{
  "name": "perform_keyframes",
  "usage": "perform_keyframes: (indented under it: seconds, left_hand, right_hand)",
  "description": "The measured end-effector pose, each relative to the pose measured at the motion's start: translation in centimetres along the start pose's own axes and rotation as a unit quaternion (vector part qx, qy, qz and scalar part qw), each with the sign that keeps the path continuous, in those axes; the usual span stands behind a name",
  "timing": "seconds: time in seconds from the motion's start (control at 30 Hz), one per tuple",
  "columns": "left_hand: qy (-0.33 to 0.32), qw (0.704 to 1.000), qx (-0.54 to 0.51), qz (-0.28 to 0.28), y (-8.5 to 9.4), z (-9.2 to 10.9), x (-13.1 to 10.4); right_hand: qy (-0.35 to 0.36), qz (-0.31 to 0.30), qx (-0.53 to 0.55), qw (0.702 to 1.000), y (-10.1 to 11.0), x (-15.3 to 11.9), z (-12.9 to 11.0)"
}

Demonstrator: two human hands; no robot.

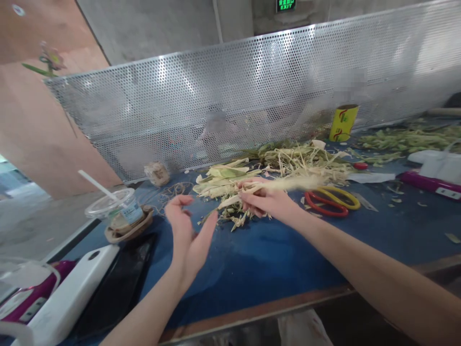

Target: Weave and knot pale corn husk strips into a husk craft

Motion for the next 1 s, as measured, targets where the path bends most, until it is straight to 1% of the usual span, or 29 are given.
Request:
perform_keyframes:
  seconds: [0.03,0.07,0.1,0.13,0.17,0.2,0.27,0.37,0.43,0.5,0.57,0.63,0.73,0.9,0.93,1.0]
  left_hand:
    - [-0.098,0.992,0.072,0.018,0.3,1.9,-0.3]
    - [-0.186,0.974,0.126,0.007,-0.1,3.6,-0.8]
    - [-0.264,0.952,0.153,-0.032,-1.1,4.9,-1.5]
    - [-0.304,0.934,0.162,-0.092,-2.4,5.5,-1.9]
    - [-0.315,0.923,0.17,-0.141,-3.4,5.6,-2.2]
    - [-0.311,0.917,0.176,-0.176,-4.2,5.4,-2.2]
    - [-0.288,0.914,0.196,-0.21,-5.1,4.5,-1.9]
    - [-0.266,0.919,0.198,-0.212,-5.4,3.4,-1.5]
    - [-0.248,0.924,0.189,-0.222,-5.6,2.9,-1.4]
    - [-0.215,0.931,0.176,-0.235,-5.9,2.3,-1.4]
    - [-0.18,0.943,0.168,-0.226,-5.8,1.8,-1.2]
    - [-0.169,0.949,0.182,-0.193,-5.5,1.7,-1.0]
    - [-0.21,0.938,0.225,-0.157,-5.2,2.2,-1.0]
    - [-0.261,0.92,0.259,-0.134,-5.1,3.1,-1.1]
    - [-0.266,0.917,0.266,-0.131,-5.1,3.3,-1.1]
    - [-0.253,0.918,0.278,-0.128,-5.0,3.1,-0.9]
  right_hand:
    - [0.005,0.01,-0.028,1.0,0.1,-0.1,0.0]
    - [0.008,0.015,-0.052,0.998,0.0,-0.2,0.0]
    - [0.009,0.014,-0.068,0.998,-0.2,-0.3,0.0]
    - [0.008,0.006,-0.076,0.997,-0.5,-0.4,0.1]
    - [0.007,-0.003,-0.076,0.997,-0.8,-0.4,0.2]
    - [0.008,-0.015,-0.07,0.997,-1.2,-0.5,0.3]
    - [0.011,-0.04,-0.058,0.997,-1.8,-0.6,0.2]
    - [0.01,-0.053,-0.055,0.997,-2.2,-0.8,-0.1]
    - [0.014,-0.042,-0.055,0.997,-2.1,-0.9,-0.4]
    - [0.026,-0.035,-0.058,0.997,-2.0,-0.9,-0.6]
    - [0.039,-0.038,-0.068,0.996,-2.1,-1.0,-0.8]
    - [0.046,-0.043,-0.075,0.995,-2.4,-1.0,-0.7]
    - [0.043,-0.057,-0.083,0.994,-2.9,-1.1,-0.4]
    - [0.035,-0.073,-0.082,0.993,-3.5,-1.2,0.0]
    - [0.031,-0.073,-0.081,0.994,-3.5,-1.2,0.2]
    - [0.016,-0.064,-0.074,0.995,-3.4,-1.2,0.5]
Point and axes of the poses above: each hand's wrist, its own x-axis towards the middle knuckle, its own y-axis out of the back of the hand, z = x × y, the point moved 9 cm from there along x, towards the middle knuckle, and after that the axes turned 3 degrees about -z, right-handed, at the moved point
